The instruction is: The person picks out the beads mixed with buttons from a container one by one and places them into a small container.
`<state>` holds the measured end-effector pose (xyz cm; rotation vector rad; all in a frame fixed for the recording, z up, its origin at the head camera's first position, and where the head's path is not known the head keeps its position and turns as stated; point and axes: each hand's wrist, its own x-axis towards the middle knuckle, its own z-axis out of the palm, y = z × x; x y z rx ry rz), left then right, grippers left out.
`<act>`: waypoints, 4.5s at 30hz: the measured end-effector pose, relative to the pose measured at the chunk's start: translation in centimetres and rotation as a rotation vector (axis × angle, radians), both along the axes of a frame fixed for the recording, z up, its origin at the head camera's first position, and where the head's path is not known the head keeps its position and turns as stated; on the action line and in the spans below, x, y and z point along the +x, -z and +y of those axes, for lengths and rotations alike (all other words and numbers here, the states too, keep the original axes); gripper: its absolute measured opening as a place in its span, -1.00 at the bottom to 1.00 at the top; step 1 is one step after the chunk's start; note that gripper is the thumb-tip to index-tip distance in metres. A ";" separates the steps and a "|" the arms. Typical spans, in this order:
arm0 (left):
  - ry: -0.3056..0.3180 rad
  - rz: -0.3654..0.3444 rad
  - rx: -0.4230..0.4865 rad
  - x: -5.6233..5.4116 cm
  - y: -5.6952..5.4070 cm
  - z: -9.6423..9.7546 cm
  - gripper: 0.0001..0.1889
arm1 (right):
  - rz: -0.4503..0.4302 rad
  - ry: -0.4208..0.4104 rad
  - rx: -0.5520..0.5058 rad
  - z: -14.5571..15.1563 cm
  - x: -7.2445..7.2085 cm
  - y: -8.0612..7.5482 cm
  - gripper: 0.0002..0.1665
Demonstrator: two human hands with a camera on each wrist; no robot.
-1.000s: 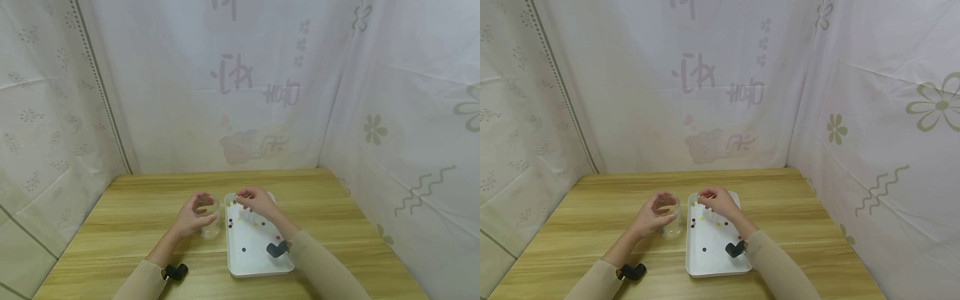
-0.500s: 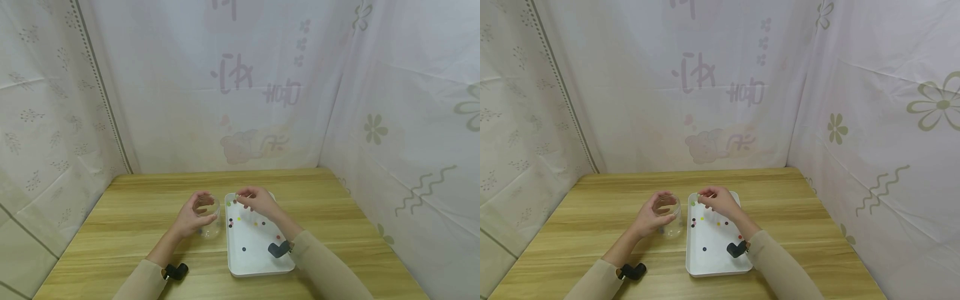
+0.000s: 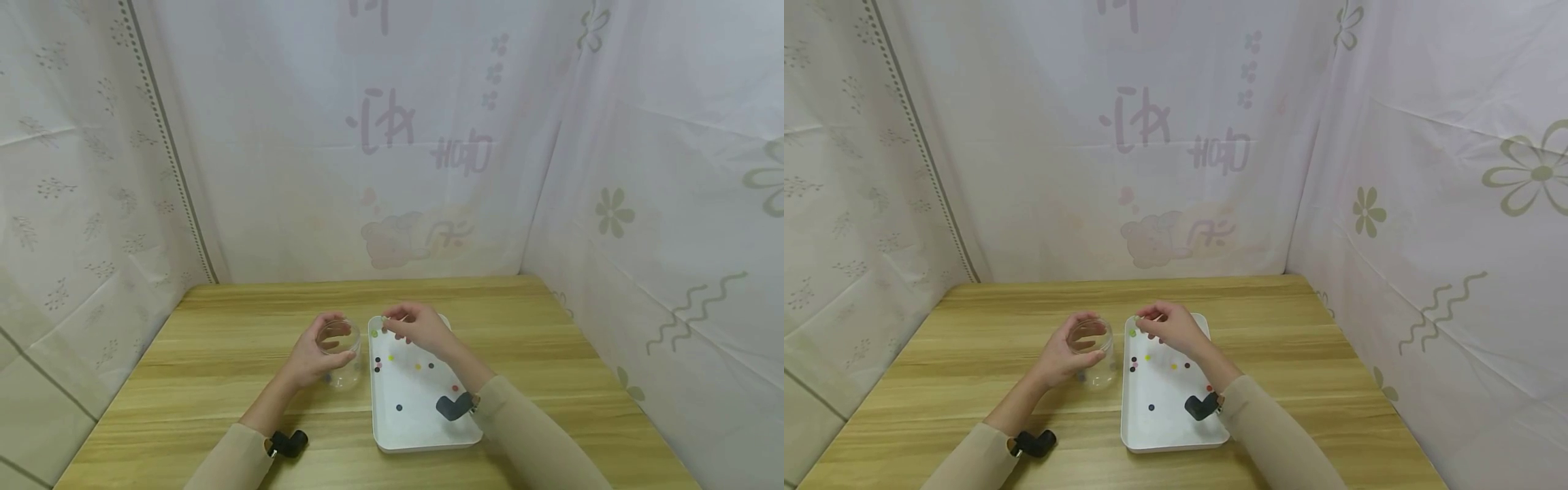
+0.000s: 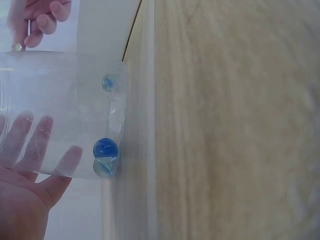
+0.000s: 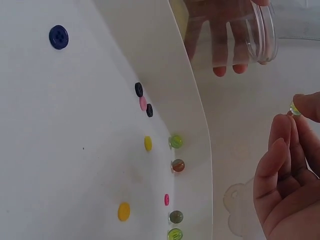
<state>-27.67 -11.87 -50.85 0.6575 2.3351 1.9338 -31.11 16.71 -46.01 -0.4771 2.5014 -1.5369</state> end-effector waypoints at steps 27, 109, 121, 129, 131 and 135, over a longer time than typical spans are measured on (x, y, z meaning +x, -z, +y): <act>-0.008 -0.002 0.000 0.0 0.0 0.0 -0.20 | 0.068 -0.126 -0.065 -4.3 0.8 -3.0 -0.60; -0.011 0.018 -0.010 0.1 0.1 -0.1 -0.21 | 0.105 0.007 -0.184 -0.6 -0.9 -1.1 -0.27; -0.014 0.022 -0.015 0.0 0.2 -0.1 -0.22 | 0.089 0.058 -0.133 2.3 -1.6 0.0 -0.23; -0.016 0.019 -0.027 0.1 0.2 -0.1 -0.21 | 0.070 0.071 -0.062 2.4 -2.0 0.3 -0.21; -0.015 0.018 -0.026 0.1 0.2 -0.1 -0.22 | 0.064 0.073 -0.041 2.1 -2.1 0.4 -0.24; -0.012 0.014 -0.022 0.1 0.2 0.0 -0.24 | 0.050 0.077 -0.031 1.4 -2.3 0.7 -0.33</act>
